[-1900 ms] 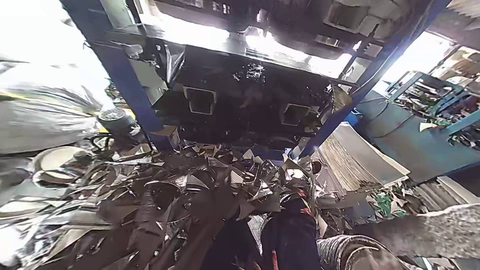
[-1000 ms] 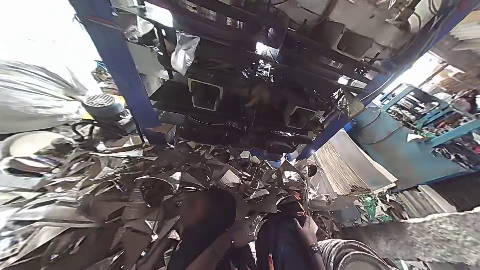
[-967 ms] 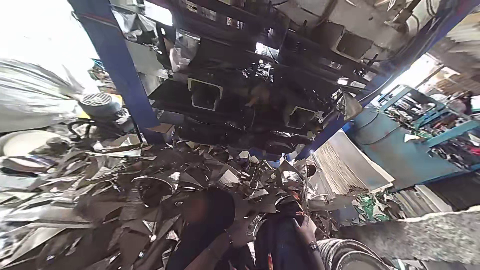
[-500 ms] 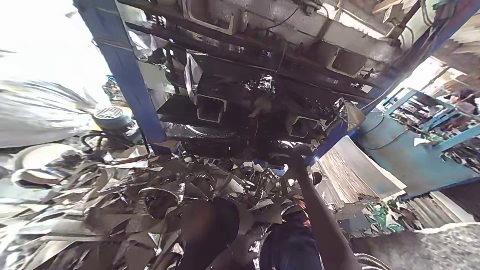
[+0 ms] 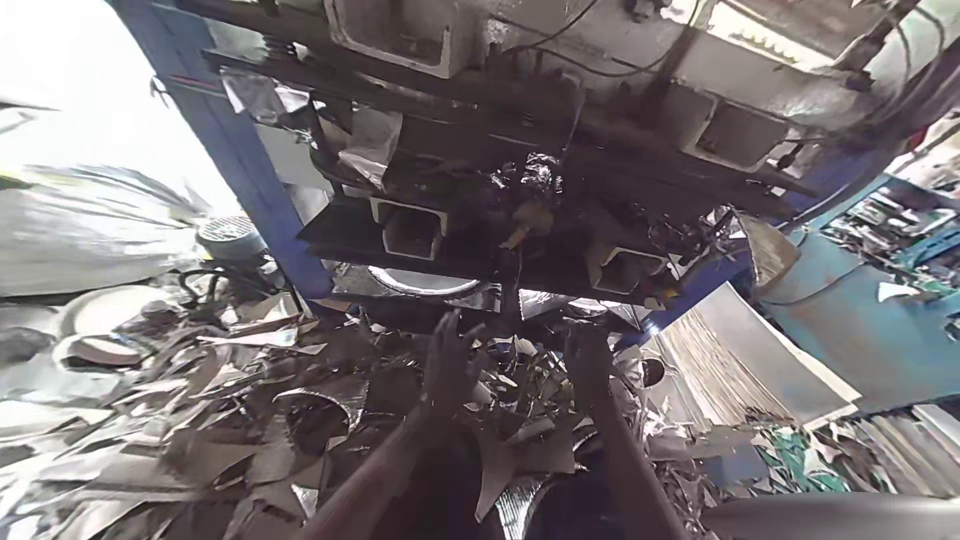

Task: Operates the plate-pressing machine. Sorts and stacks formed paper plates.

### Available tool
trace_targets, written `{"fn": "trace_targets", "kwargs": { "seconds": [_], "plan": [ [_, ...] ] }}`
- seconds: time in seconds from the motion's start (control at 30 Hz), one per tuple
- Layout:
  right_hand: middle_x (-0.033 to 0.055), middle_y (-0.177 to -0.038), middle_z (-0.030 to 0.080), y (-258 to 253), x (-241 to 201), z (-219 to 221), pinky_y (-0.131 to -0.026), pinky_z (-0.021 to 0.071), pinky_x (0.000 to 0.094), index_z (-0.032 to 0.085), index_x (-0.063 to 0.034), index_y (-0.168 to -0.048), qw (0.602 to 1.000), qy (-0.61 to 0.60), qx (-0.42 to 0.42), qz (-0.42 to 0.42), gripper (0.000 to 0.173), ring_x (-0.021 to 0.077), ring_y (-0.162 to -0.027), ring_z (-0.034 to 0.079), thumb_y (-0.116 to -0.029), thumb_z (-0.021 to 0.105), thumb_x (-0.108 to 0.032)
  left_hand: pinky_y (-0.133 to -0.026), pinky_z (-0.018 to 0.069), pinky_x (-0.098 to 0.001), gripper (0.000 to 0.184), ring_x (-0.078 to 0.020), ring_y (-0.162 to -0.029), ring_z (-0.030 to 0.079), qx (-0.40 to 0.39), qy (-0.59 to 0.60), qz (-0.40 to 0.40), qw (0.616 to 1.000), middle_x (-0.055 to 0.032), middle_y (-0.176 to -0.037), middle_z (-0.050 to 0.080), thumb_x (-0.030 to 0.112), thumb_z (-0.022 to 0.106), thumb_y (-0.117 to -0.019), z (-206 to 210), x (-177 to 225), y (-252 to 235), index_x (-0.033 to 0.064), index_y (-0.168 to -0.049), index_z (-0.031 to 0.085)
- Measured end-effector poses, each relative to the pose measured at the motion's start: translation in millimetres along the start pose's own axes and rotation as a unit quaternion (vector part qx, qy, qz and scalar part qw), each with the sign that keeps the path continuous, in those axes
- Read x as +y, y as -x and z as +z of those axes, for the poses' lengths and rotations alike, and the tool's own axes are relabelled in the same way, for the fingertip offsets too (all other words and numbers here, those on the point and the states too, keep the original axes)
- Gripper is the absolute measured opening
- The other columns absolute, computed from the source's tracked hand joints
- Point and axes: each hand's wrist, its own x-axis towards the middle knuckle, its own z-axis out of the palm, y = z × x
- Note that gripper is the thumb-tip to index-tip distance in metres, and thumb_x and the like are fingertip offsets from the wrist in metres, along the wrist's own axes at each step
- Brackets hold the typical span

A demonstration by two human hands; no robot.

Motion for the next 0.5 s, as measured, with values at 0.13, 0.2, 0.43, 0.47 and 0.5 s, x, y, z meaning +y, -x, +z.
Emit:
{"fn": "trace_targets", "kwargs": {
  "seconds": [0.13, 0.2, 0.43, 0.47, 0.5],
  "plan": [
    [0.0241, -0.141, 0.060, -31, 14, 20, -0.114, 0.0421, 0.0506, 0.059, -0.0057, -0.144, 0.977, 0.101, -0.163, 0.097, 0.046, 0.0395, -0.135, 0.054, -0.0986, 0.054, -0.010, -0.122, 0.0007, -0.0674, 0.052, -0.0433, -0.154, 0.019, -0.171, -0.145, -0.076, 0.972, -0.0243, -0.164, 0.028, 0.038, 0.062, -0.0990, 3, -21, -81, 0.0315, -0.149, 0.053],
    [0.0238, -0.154, 0.048, -47, 27, 31, -0.123, 0.0290, 0.0520, 0.048, -0.0064, -0.153, 0.948, 0.123, -0.266, 0.121, 0.053, 0.0390, -0.148, 0.039, -0.1002, 0.053, -0.011, -0.121, 0.0145, -0.0676, 0.049, -0.0412, -0.149, 0.031, -0.219, -0.184, -0.104, 0.952, -0.0214, -0.157, 0.040, 0.027, 0.060, -0.1011, 3, -23, -99, 0.0348, -0.149, 0.053],
    [0.0240, -0.130, 0.065, -55, 22, -5, -0.105, 0.0456, 0.0607, 0.068, -0.0016, -0.127, 0.916, 0.109, -0.383, 0.047, 0.048, 0.0414, -0.127, 0.060, -0.1012, 0.055, -0.040, -0.114, 0.0376, -0.0543, 0.033, -0.0387, -0.141, 0.045, -0.248, -0.189, -0.072, 0.947, -0.0205, -0.148, 0.052, 0.021, 0.056, -0.1021, -27, -11, -66, 0.0043, -0.128, 0.067],
    [0.0252, -0.131, 0.065, -42, 12, -20, -0.107, 0.0443, 0.0598, 0.067, 0.0004, -0.128, 0.915, 0.102, -0.387, 0.057, 0.045, 0.0419, -0.127, 0.059, -0.1044, 0.051, -0.035, -0.110, 0.0414, -0.0555, 0.032, -0.0401, -0.135, 0.050, -0.257, -0.189, -0.045, 0.947, -0.0216, -0.141, 0.056, 0.023, 0.057, -0.1004, -33, -7, -45, 0.0051, -0.124, 0.070],
    [0.0271, -0.129, 0.065, -22, -1, -39, -0.108, 0.0436, 0.0588, 0.066, 0.0037, -0.126, 0.914, 0.093, -0.389, 0.071, 0.044, 0.0431, -0.127, 0.059, -0.1050, 0.051, -0.031, -0.106, 0.0434, -0.0570, 0.030, -0.0425, -0.129, 0.054, -0.254, -0.170, -0.013, 0.952, -0.0242, -0.134, 0.060, 0.023, 0.059, -0.1008, -42, -3, -18, 0.0025, -0.119, 0.070]
  ]
}}
